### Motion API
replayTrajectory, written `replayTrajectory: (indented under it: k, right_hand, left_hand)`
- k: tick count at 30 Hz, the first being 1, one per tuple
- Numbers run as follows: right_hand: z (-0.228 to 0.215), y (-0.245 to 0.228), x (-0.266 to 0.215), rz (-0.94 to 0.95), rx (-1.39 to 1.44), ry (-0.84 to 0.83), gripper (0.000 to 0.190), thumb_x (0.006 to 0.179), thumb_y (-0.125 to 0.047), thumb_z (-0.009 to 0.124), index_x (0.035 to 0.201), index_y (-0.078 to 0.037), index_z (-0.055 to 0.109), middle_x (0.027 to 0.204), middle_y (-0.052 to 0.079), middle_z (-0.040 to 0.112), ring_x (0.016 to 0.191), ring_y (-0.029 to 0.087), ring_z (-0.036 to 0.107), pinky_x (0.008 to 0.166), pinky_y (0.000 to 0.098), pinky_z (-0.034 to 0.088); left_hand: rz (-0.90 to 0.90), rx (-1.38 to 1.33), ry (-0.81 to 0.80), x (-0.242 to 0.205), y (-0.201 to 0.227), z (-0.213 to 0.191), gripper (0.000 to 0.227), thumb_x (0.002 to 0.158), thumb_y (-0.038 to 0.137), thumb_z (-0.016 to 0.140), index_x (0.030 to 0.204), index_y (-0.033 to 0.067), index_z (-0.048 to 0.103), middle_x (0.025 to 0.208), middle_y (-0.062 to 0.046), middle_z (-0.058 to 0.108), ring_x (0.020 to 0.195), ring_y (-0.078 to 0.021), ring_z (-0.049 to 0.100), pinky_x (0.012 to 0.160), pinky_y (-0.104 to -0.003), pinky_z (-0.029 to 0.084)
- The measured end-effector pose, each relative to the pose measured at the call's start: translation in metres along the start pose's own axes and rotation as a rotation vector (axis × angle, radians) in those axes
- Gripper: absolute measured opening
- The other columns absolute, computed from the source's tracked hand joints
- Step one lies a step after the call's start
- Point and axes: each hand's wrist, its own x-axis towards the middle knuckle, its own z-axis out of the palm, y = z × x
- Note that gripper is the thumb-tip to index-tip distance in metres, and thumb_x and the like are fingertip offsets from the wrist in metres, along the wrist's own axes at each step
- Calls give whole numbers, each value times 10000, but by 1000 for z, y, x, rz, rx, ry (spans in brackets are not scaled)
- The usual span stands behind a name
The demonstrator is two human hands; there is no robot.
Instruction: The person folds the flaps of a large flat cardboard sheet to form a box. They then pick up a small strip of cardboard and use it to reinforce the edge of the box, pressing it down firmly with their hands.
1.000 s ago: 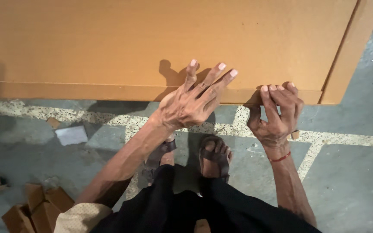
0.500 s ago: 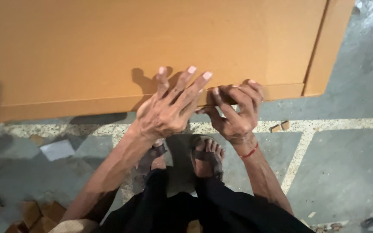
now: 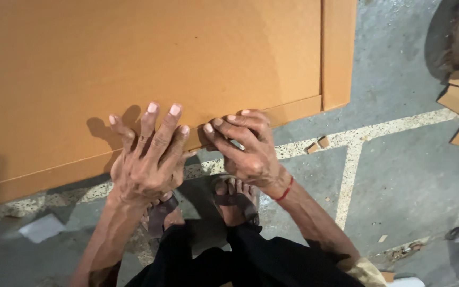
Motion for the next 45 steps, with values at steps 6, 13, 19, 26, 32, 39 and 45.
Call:
replayTrajectory:
  k: [6,13,19,26,32,39,45]
  right_hand:
    - [8,36,-3,-129,1,134,229,927,-51,763,1143,-124,781,1230,106,708,1209,239,608,1111,465,491]
    - [-30,44,-25,90,-90,145,212,893,-82,871,1088,-134,808,1158,44,682,1184,238,611,1106,475,507]
    - [-43,55,-10,95,-71,152,289,819,-114,913,1080,-129,789,1149,68,688,1154,268,615,1072,481,520]
    - [-65,53,-11,129,-82,48,330,838,33,870,1130,-99,787,1168,46,693,1184,260,618,1097,451,550]
    - [-73,56,-8,111,-44,31,402,823,146,798,1153,-82,778,1180,52,705,1157,259,649,1083,431,566]
    - [-77,64,-13,38,-24,12,476,809,213,678,1180,-68,778,1208,56,700,1191,260,636,1094,418,570]
    - [-96,59,-11,3,4,-133,544,824,189,655,1304,-62,707,1321,79,678,1269,292,620,1170,438,516]
  left_hand:
    - [47,38,73,-2,-7,15,280,1084,309,698,1226,80,775,1625,-145,470,1553,-386,294,1243,-672,-55]
    - [19,33,35,-7,-5,12,372,1057,346,701,1281,61,783,1656,-128,456,1564,-365,294,1281,-671,-43]
    - [17,13,43,1,-3,4,270,1047,310,761,1204,92,787,1635,-128,475,1549,-379,337,1262,-665,-36]
    - [-16,-18,16,2,-1,0,330,1022,308,757,1216,44,792,1609,-130,498,1520,-395,394,1256,-678,-24]
    - [-4,-18,36,4,-1,0,328,1035,314,724,1204,44,799,1628,-152,488,1520,-413,353,1269,-668,-33]
    - [-2,-32,43,4,-1,0,257,1023,253,747,1170,46,792,1631,-165,477,1561,-397,330,1275,-652,-52]
    - [-6,-60,43,6,6,-9,284,1001,240,747,1184,24,770,1658,-169,436,1564,-410,325,1275,-670,-15]
